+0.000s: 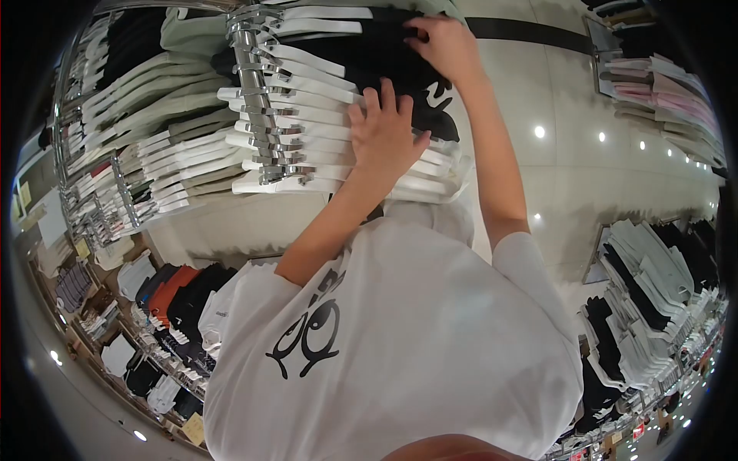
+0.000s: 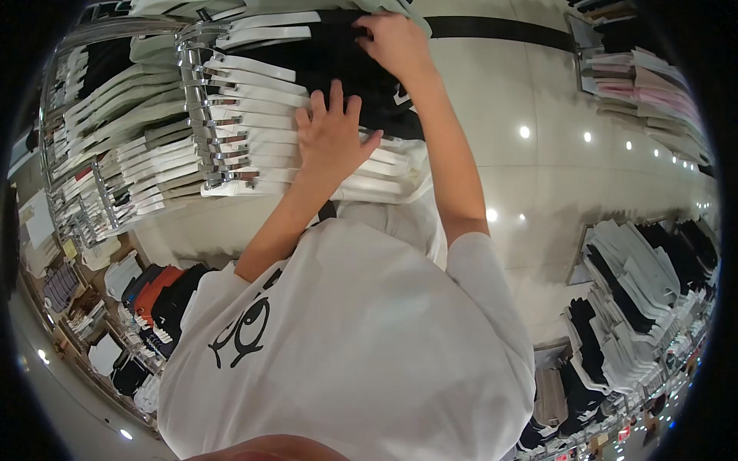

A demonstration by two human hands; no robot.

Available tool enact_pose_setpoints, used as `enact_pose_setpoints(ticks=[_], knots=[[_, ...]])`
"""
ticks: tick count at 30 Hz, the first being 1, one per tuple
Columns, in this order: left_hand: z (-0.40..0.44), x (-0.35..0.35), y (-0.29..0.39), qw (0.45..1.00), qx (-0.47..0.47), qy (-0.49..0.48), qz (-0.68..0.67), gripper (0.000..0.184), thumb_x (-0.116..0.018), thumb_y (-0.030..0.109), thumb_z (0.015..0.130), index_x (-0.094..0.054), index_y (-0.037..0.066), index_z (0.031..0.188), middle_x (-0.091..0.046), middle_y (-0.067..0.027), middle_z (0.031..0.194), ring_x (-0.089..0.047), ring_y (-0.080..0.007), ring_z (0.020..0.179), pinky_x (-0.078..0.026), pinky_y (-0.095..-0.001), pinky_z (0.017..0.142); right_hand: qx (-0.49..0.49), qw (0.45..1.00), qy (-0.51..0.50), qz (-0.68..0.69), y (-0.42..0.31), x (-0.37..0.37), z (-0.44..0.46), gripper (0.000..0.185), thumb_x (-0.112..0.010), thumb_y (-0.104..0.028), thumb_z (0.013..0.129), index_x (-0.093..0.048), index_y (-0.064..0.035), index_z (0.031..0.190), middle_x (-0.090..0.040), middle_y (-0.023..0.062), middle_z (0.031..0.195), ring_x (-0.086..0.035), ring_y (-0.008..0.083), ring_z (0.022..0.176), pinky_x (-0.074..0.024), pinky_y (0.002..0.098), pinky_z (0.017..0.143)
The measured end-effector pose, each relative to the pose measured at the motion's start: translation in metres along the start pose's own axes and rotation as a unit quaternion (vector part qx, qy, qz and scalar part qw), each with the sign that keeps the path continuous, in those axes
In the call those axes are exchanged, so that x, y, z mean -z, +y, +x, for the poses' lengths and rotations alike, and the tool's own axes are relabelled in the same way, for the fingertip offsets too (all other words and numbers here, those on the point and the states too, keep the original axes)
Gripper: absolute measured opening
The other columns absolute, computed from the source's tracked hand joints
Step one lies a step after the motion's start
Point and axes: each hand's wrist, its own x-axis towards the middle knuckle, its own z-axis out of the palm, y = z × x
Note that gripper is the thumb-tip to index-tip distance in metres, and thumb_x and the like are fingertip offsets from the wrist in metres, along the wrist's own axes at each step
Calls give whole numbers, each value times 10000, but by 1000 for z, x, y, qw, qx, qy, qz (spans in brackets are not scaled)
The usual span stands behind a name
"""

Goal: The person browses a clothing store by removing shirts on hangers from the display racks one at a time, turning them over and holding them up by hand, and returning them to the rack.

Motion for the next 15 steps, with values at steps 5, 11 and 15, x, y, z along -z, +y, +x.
enact_pose_setpoints(ticks=[5,11,15], knots=[[-4,-2,0,1000,0,8,12,647,-771,572,823,-661,113,1267,-498,-163,1552,-450,-386,1325,-385,-532,972,5,998,-66,10,-8,27,30,265,-807,-144,817,-788,-35,1058,-740,192,930,-716,394,938,-575,461,834],[-6,-4,-1,999,-2,27,17,656,-762,590,818,-661,112,1256,-520,-160,1534,-450,-380,1319,-381,-528,971,29,998,-51,-6,-2,19,32,268,-825,-174,794,-809,-62,1037,-760,172,927,-730,362,896,-586,445,815],[-6,-6,-2,999,-7,42,10,650,-757,591,821,-661,110,1248,-527,-159,1523,-450,-380,1321,-370,-533,985,7,999,-40,-27,2,11,18,286,-823,-281,847,-820,-179,1115,-691,41,853,-687,267,826,-553,418,719]])
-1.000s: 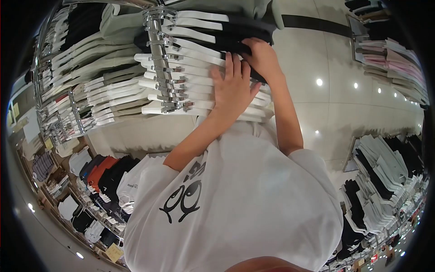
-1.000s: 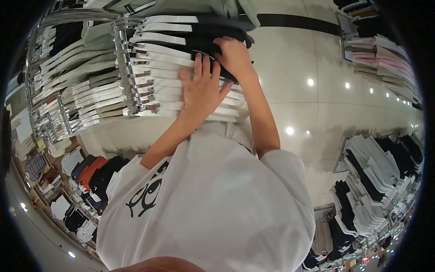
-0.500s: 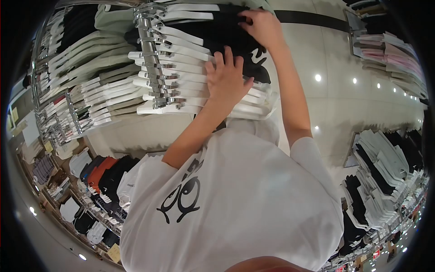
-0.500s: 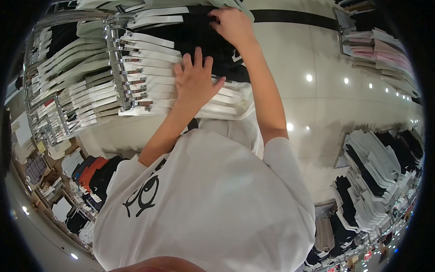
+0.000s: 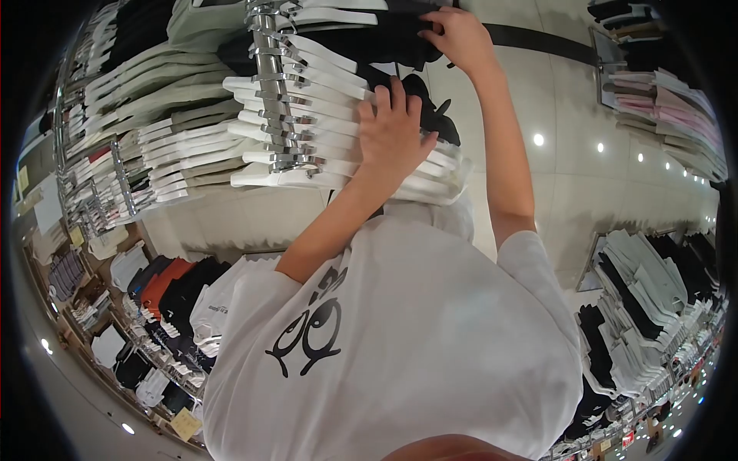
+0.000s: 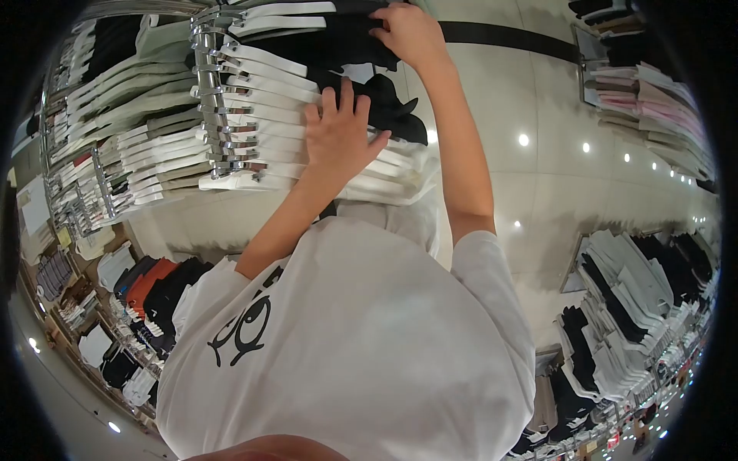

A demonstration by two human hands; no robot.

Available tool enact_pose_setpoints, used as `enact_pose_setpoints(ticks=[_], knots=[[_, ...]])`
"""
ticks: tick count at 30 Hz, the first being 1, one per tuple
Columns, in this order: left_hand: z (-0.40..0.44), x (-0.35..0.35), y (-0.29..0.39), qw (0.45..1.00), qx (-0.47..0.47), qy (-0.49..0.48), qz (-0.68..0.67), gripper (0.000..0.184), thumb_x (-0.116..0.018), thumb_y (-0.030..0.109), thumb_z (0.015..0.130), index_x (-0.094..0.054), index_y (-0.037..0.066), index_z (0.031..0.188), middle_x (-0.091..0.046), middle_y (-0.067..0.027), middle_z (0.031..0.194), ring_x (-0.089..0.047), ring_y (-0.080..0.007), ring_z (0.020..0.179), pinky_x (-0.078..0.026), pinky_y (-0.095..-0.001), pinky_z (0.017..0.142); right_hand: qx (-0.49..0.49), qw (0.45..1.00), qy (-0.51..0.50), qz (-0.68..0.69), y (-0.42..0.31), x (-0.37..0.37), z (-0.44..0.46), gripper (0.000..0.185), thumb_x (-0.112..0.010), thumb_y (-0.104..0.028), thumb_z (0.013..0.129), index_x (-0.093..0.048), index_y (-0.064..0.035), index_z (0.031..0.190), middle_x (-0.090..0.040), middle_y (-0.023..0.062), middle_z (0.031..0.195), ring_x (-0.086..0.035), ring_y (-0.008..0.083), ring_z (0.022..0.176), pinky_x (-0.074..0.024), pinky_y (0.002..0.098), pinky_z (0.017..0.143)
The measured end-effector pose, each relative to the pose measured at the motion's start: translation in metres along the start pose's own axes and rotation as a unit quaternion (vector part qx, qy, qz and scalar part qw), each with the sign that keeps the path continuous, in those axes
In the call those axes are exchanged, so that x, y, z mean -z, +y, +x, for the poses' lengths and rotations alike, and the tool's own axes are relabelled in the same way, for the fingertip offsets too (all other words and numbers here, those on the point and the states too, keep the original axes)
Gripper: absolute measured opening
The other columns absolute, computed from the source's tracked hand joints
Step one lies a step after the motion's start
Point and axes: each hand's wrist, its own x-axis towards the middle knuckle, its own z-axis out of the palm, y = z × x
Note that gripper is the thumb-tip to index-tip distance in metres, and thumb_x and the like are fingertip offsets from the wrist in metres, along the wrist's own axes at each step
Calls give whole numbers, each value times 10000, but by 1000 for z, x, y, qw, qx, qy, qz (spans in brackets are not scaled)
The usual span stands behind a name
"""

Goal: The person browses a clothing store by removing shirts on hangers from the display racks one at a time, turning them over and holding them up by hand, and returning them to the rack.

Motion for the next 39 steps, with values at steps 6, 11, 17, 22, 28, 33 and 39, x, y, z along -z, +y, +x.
enact_pose_setpoints(ticks=[6,11,17,22,28,33,39], knots=[[2,1,-1,1000,-4,5,-24,640,-750,578,836,-651,102,1253,-531,-167,1514,-450,-374,1326,-361,-539,1002,-12,1000,13,4,-1,4,-10,266,-823,-296,861,-826,-163,1091,-666,35,825,-670,250,790,-540,394,710],[4,5,-1,999,0,29,-34,775,-754,563,843,-568,91,1430,-533,-175,1513,-469,-368,1301,-376,-547,965,-61,988,103,99,-16,8,-18,353,-861,-172,812,-783,-91,1146,-722,65,936,-697,280,853,-567,401,781],[17,10,2,997,25,67,-28,911,-753,522,879,-421,97,1613,-599,-139,1311,-525,-351,1145,-414,-529,863,21,998,65,-5,-9,-9,-35,333,-862,-212,796,-795,-114,1107,-748,80,988,-702,336,1029,-573,460,885],[27,6,3,996,48,54,-54,733,-735,506,914,-573,65,1477,-576,-107,1181,-516,-340,1116,-436,-530,845,-42,996,80,-5,-9,-6,-28,292,-832,-261,816,-812,-133,1078,-771,81,1016,-721,357,981,-587,452,860],[21,5,3,996,41,63,-47,653,-740,515,907,-643,39,1342,-566,-103,1208,-505,-340,1133,-439,-535,850,-35,990,94,-101,-8,-3,-6,294,-822,-284,813,-813,-154,1077,-784,120,1040,-731,349,966,-593,452,881],[22,7,2,996,45,64,-51,584,-749,509,891,-669,53,1249,-555,-97,1183,-502,-340,1125,-438,-542,842,75,991,71,-83,-36,-34,-6,257,-807,-275,821,-747,-93,993,-753,133,1011,-716,361,981,-588,481,870],[20,9,0,995,38,78,-44,568,-752,500,869,-674,43,1197,-558,-106,1183,-501,-335,1123,-446,-556,843,-18,998,63,21,-84,-19,-10,327,-770,-360,902,-734,-128,1130,-748,92,1126,-709,378,1004,-581,478,810]])
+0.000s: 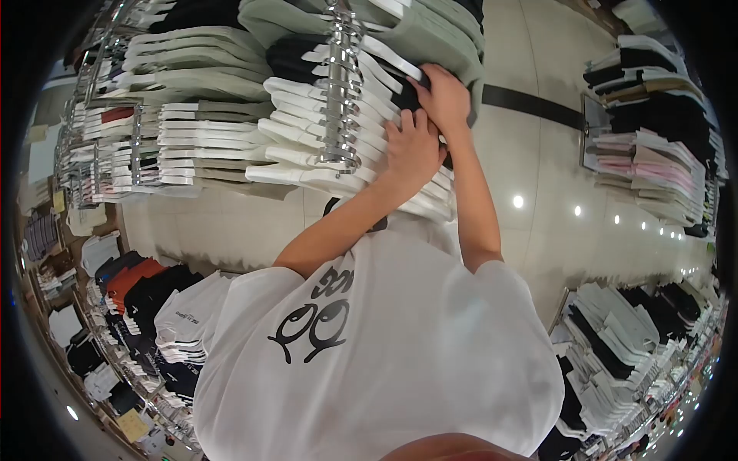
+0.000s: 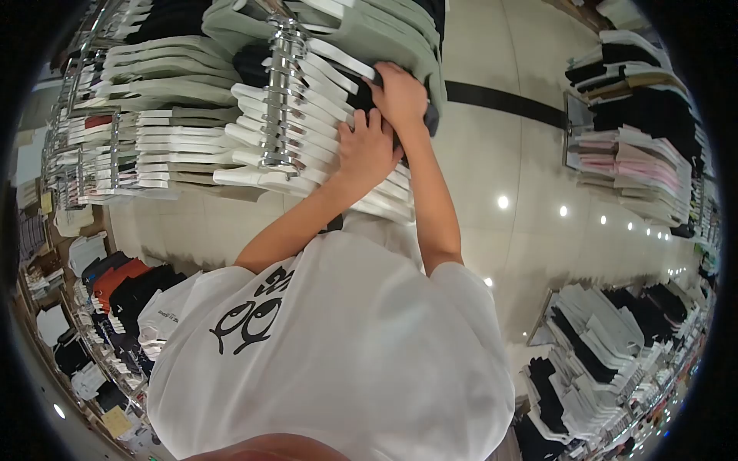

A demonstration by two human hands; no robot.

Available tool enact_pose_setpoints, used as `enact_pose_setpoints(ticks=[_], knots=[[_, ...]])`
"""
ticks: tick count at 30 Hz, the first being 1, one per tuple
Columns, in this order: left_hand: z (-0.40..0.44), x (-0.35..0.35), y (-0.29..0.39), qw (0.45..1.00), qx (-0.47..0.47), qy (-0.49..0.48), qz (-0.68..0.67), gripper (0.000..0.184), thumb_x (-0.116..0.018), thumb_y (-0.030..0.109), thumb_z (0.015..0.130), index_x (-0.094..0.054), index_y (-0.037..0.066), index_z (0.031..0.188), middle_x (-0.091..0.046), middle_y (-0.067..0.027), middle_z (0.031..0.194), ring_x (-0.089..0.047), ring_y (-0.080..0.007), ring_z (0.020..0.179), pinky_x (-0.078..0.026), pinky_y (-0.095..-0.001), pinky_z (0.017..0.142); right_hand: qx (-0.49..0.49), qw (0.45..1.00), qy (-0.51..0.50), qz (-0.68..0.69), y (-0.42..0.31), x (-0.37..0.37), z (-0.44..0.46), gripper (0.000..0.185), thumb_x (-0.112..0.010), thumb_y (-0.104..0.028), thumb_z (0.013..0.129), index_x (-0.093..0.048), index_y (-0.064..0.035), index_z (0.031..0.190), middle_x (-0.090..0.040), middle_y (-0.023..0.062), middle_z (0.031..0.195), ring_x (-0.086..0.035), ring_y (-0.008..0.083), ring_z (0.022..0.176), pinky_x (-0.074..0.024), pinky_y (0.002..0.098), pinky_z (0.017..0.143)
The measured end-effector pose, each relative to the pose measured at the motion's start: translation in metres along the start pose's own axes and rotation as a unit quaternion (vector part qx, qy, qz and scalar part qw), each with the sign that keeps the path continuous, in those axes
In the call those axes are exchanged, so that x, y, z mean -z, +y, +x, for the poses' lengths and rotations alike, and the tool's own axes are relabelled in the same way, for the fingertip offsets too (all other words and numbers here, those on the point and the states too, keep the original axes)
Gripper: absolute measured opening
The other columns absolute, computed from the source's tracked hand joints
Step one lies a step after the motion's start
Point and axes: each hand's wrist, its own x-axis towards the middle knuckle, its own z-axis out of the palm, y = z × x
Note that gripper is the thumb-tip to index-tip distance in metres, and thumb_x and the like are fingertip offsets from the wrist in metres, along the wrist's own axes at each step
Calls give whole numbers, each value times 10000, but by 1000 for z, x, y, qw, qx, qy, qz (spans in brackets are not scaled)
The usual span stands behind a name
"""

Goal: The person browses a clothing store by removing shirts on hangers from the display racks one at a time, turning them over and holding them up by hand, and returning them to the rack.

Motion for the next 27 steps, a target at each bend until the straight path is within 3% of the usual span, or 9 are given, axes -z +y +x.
enact_pose_setpoints(ticks=[2,7,12,14,18,21,23,27], knots=[[2,3,1,1000,5,-7,11,583,-745,505,874,-671,40,1219,-562,-106,1186,-501,-334,1130,-448,-557,845,11,998,53,-13,-6,27,-5,305,-768,-340,901,-742,-131,1123,-760,73,1082,-725,352,958,-578,462,768],[5,0,2,1000,5,-6,16,667,-709,516,911,-634,49,1381,-578,-105,1208,-499,-337,1154,-448,-547,842,-43,993,105,24,8,107,-44,283,-823,-262,876,-740,-64,1060,-720,153,971,-688,393,862,-542,434,742],[8,5,3,1000,-2,-7,-12,664,-702,509,919,-615,105,1439,-581,-112,1229,-497,-346,1152,-438,-544,839,-134,980,140,-45,31,160,-114,222,-801,-152,882,-724,-24,1046,-689,170,958,-674,391,899,-523,448,769],[8,5,3,1000,-8,-10,-22,665,-703,506,919,-607,121,1453,-580,-113,1232,-497,-349,1152,-434,-544,839,-133,954,240,-123,50,173,-144,193,-780,-96,875,-734,-28,1050,-693,159,951,-671,391,876,-521,453,765],[11,2,4,999,-21,11,-29,687,-708,505,916,-588,129,1478,-577,-106,1238,-493,-353,1163,-425,-551,844,-181,917,301,-190,79,209,-202,227,-759,-30,828,-744,-29,1055,-699,144,961,-664,385,844,-525,441,745],[14,1,6,999,-26,11,-31,703,-714,508,914,-581,118,1484,-579,-101,1246,-490,-353,1173,-430,-572,860,-164,889,350,-244,89,238,-246,284,-754,-35,769,-770,-92,1047,-716,90,1004,-664,333,894,-507,453,834],[18,1,6,999,-26,12,-27,710,-716,509,915,-580,105,1483,-582,-100,1247,-490,-352,1176,-437,-594,882,-166,806,338,-456,80,255,-266,360,-730,-53,722,-789,-205,1043,-733,15,1087,-652,284,1037,-409,518,992],[23,5,5,999,-24,-4,-46,628,-725,489,915,-641,84,1387,-601,-107,1248,-502,-358,1198,-445,-604,896,-138,756,377,-518,52,282,-283,401,-688,-57,660,-800,-310,951,-711,-77,1083,-623,223,1074,-311,544,1071]])
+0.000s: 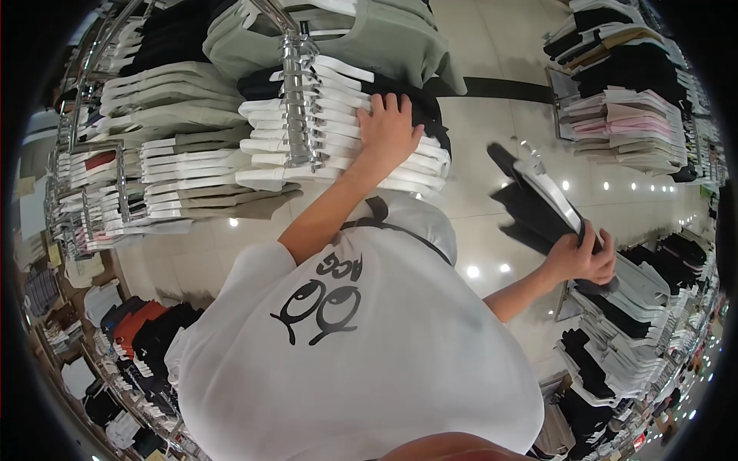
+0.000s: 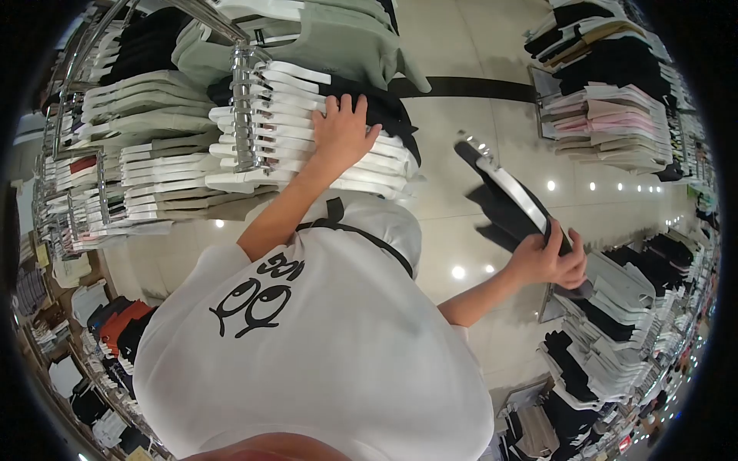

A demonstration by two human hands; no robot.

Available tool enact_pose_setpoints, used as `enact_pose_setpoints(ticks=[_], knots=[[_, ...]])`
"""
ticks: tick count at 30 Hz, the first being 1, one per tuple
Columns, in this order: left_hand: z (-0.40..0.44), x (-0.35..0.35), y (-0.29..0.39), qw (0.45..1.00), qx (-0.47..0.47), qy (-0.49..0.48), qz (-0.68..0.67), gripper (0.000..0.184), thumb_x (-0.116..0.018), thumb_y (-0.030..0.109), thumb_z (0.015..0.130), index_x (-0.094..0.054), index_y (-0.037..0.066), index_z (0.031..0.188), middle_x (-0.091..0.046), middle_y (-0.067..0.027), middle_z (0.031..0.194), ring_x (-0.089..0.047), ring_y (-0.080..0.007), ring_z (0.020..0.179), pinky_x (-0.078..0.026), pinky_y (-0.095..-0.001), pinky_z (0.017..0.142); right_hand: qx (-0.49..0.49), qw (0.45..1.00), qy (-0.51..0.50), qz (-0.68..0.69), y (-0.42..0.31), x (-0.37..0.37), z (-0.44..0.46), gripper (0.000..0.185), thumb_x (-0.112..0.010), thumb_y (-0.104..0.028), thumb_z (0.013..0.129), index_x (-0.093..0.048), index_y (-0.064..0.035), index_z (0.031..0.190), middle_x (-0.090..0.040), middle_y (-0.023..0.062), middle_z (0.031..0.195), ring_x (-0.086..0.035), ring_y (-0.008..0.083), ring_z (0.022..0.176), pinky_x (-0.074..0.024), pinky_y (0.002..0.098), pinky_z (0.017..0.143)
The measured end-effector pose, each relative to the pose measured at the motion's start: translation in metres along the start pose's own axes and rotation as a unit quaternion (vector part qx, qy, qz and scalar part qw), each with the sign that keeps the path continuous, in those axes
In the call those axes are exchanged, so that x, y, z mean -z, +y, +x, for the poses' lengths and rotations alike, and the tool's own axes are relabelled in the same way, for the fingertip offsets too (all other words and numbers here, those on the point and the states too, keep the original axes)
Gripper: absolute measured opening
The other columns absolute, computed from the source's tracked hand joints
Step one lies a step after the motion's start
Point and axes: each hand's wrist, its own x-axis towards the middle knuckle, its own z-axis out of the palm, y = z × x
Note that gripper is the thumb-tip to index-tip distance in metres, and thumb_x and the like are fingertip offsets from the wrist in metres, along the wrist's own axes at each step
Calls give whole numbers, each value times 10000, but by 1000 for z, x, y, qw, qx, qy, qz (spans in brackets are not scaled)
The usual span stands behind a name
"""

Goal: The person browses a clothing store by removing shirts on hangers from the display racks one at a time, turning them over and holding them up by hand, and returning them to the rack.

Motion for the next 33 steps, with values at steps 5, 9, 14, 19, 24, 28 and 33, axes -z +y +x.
enact_pose_setpoints(ticks=[5,9,14,19,24,28,33], knots=[[3,3,-2,1000,1,-20,-20,546,-723,473,919,-680,79,1294,-630,-116,1255,-515,-334,1220,-437,-607,907,71,997,-11,22,5,43,16,394,-675,-48,625,-800,-330,869,-702,-124,1047,-624,207,1075,-293,521,1117],[-10,-5,0,993,-35,18,-113,461,-694,457,963,-699,87,1239,-634,-118,1381,-512,-325,1334,-401,-633,1014,110,988,-38,96,-21,65,36,390,-657,-53,583,-799,-313,837,-697,-120,931,-634,190,1011,-320,463,1087],[-51,18,4,737,-51,-287,-610,481,-536,454,1084,-672,71,1341,-626,-144,1430,-540,-362,1369,-407,-482,1135,163,941,-75,286,-54,65,50,291,-638,-190,614,-809,-266,838,-688,-92,863,-632,183,895,-345,398,987],[-119,26,-35,662,-34,-364,-654,630,-591,513,1027,-624,-5,1383,-658,-194,1361,-604,-349,1292,-457,-425,1095,186,930,-111,298,-82,44,41,325,-626,-216,587,-816,-249,849,-685,-62,831,-627,156,813,-328,358,874],[-162,60,-58,851,-62,-282,-438,608,-790,427,901,-637,-25,1277,-683,-238,1234,-657,-409,1109,-511,-448,937,178,902,-144,366,-105,48,23,351,-635,-191,572,-824,-237,863,-689,-59,831,-622,160,786,-336,349,889],[-182,63,-74,864,-20,-163,-476,487,-787,406,922,-700,-19,1144,-715,-224,996,-679,-410,909,-526,-459,815,175,895,-142,386,-135,90,14,354,-658,-147,575,-823,-206,883,-704,-47,847,-636,159,795,-351,349,876],[-214,93,-143,922,-10,-39,-386,445,-790,448,896,-760,55,1102,-738,-148,866,-710,-359,799,-550,-457,743,138,904,-132,382,-160,149,-9,427,-865,-266,644,-801,-128,1044,-729,6,923,-673,216,874,-420,380,937]])
